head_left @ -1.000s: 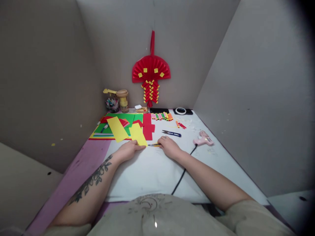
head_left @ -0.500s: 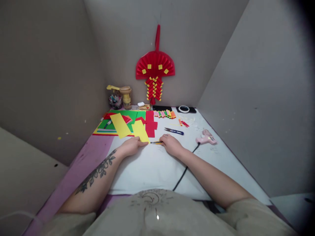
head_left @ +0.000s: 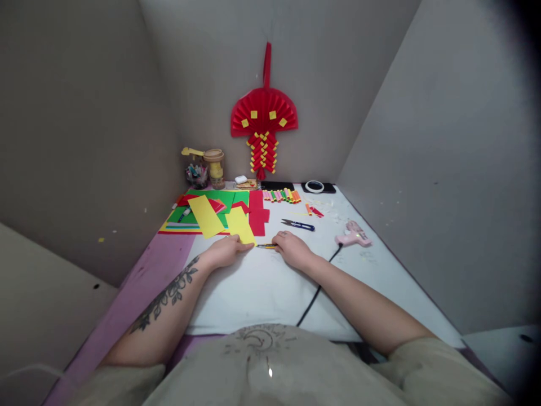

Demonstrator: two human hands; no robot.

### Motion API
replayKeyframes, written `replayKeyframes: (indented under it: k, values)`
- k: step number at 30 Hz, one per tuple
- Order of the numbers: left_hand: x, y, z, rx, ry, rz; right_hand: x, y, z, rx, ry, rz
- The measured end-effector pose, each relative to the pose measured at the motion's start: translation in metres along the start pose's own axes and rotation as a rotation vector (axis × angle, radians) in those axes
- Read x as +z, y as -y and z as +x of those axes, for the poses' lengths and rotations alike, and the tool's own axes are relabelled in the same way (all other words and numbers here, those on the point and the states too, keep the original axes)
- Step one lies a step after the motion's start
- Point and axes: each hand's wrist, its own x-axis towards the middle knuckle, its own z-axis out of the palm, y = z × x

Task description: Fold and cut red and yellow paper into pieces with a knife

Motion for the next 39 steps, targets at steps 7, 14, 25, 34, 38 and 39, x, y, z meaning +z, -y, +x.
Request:
replayKeyframes:
  k: [7,14,25,34,38,39]
  values:
    - [-0.003,0.000,0.000,0.011,0.031,0.023,-0.004,0.005,-0.002,0.001,0.014,-0.019]
    - [-0.007,0.000,0.001,0.013,0.054,0.013,-0.006,0.014,-0.001,0.003,0.038,-0.017]
    - [-0.009,0.001,0.002,0.008,0.050,-0.053,-0.001,0.022,0.000,-0.014,0.040,0.022]
    - [-0.010,0.001,0.003,0.008,0.048,-0.027,0.003,0.033,0.003,-0.052,0.031,0.004]
    - [-0.014,0.002,0.004,0.024,0.084,-0.028,0.006,0.036,0.005,-0.060,0.022,0.006]
    - [-0.014,0.003,0.005,0.032,0.098,-0.039,0.006,0.038,0.006,-0.065,0.020,0.008]
